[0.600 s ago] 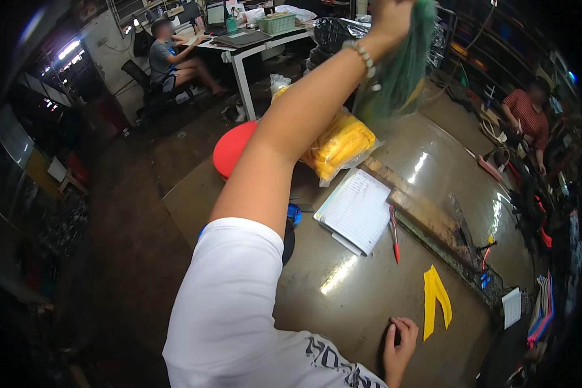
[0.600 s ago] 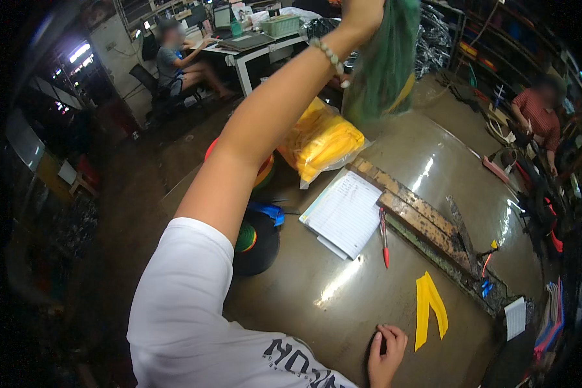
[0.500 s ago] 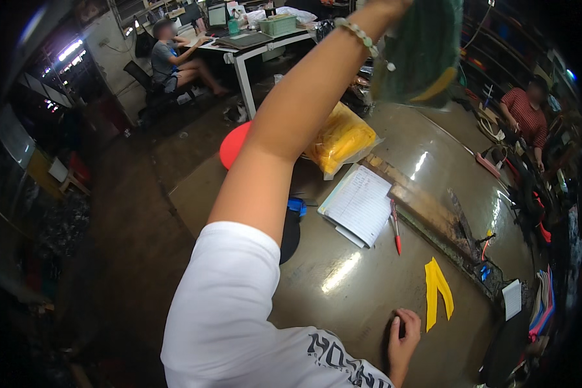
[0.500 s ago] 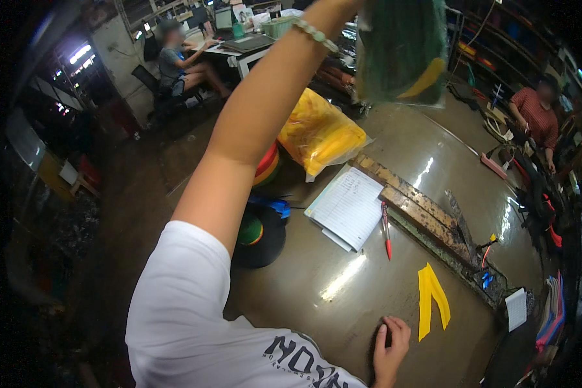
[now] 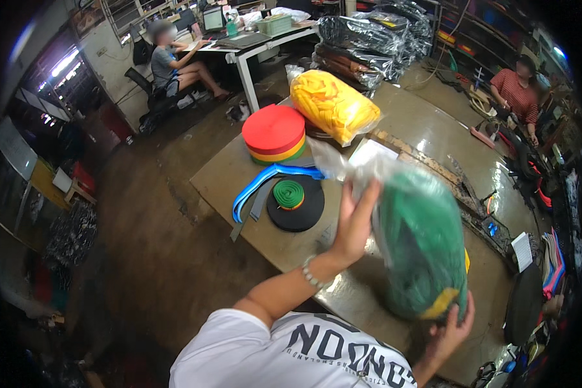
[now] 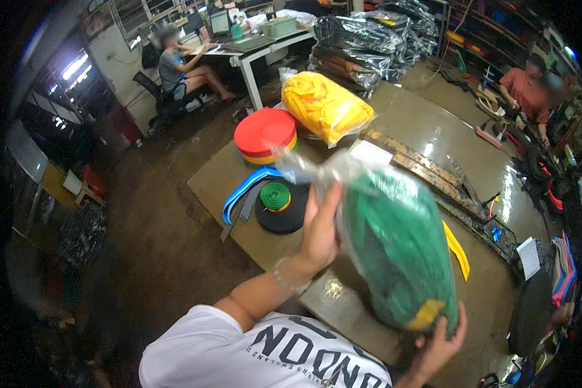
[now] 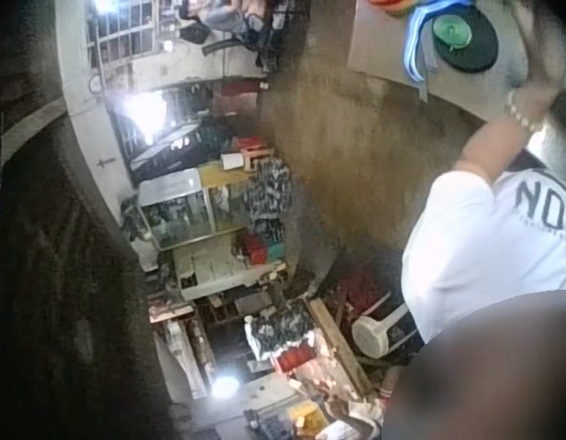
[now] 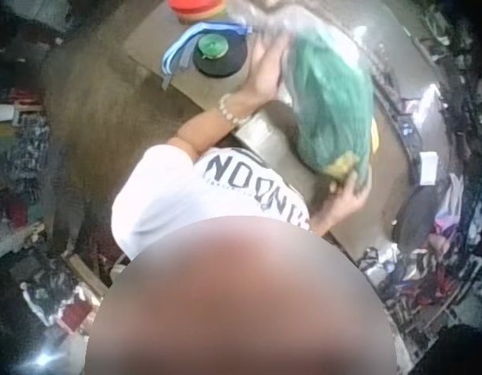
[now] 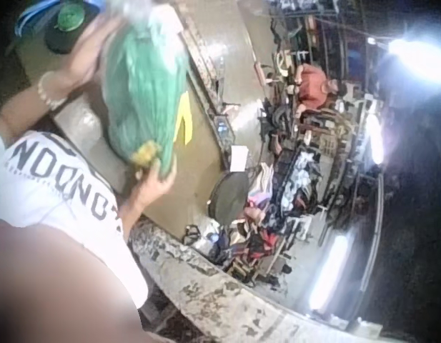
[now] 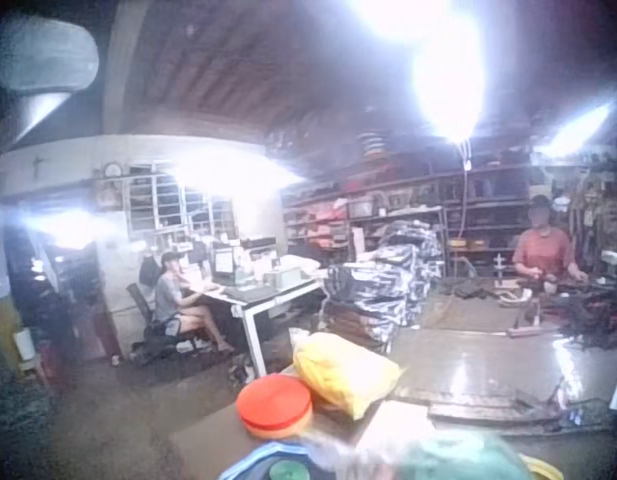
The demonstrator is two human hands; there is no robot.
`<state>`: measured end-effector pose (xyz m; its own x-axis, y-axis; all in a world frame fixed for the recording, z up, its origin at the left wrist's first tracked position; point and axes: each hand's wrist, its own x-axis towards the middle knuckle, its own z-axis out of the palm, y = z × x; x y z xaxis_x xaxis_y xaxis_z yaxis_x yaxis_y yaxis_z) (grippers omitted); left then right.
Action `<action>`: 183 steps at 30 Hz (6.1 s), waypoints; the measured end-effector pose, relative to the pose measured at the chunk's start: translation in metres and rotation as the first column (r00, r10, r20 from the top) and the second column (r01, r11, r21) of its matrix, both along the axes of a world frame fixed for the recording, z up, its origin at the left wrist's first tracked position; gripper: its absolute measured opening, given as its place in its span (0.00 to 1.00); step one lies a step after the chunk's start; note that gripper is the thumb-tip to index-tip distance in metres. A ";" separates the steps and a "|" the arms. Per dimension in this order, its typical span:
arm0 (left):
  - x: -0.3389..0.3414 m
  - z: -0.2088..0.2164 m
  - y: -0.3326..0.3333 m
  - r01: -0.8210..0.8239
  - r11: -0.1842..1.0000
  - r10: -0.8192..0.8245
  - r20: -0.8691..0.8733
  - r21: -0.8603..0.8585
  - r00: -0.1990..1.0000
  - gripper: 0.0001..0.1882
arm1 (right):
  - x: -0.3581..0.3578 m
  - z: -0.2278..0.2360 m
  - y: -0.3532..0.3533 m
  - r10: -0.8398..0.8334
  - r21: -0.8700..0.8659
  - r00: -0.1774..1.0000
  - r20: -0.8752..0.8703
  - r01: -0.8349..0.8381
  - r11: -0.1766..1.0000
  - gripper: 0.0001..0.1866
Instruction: The person unpacks green fabric strips from a plastic bag, measures and cuts them with scissors, then stacks and handles red, yellow, and green strips. They also handle a black circular foam piece and a small white card, arranging items on the table.
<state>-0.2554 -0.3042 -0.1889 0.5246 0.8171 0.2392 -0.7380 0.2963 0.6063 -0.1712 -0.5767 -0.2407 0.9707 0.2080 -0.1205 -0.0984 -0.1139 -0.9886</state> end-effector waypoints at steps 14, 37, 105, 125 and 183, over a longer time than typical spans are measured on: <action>-0.025 -0.116 -0.033 0.589 0.808 -0.521 -0.477 -0.009 0.708 0.19 | 0.024 0.041 0.100 0.842 -0.567 0.351 0.409 -0.626 0.536 0.16; -0.018 -0.090 -0.019 0.374 0.645 0.190 -0.615 0.666 0.765 0.17 | 0.056 0.006 0.127 0.900 -0.466 0.363 0.242 -0.771 0.435 0.14; -0.003 -0.111 -0.045 0.503 0.857 -0.339 -0.611 0.115 0.716 0.12 | 0.058 0.019 0.095 0.638 -0.555 0.466 0.613 -0.321 0.768 0.06; 0.009 -0.077 -0.028 0.417 0.573 0.027 -0.524 0.706 0.851 0.18 | 0.006 0.067 0.072 0.529 -0.486 0.563 0.635 -0.241 0.840 0.18; -0.043 -0.057 -0.022 0.688 0.596 -0.151 -0.783 0.414 0.603 0.14 | -0.017 0.021 0.087 0.604 -0.186 0.404 0.687 -0.706 0.683 0.08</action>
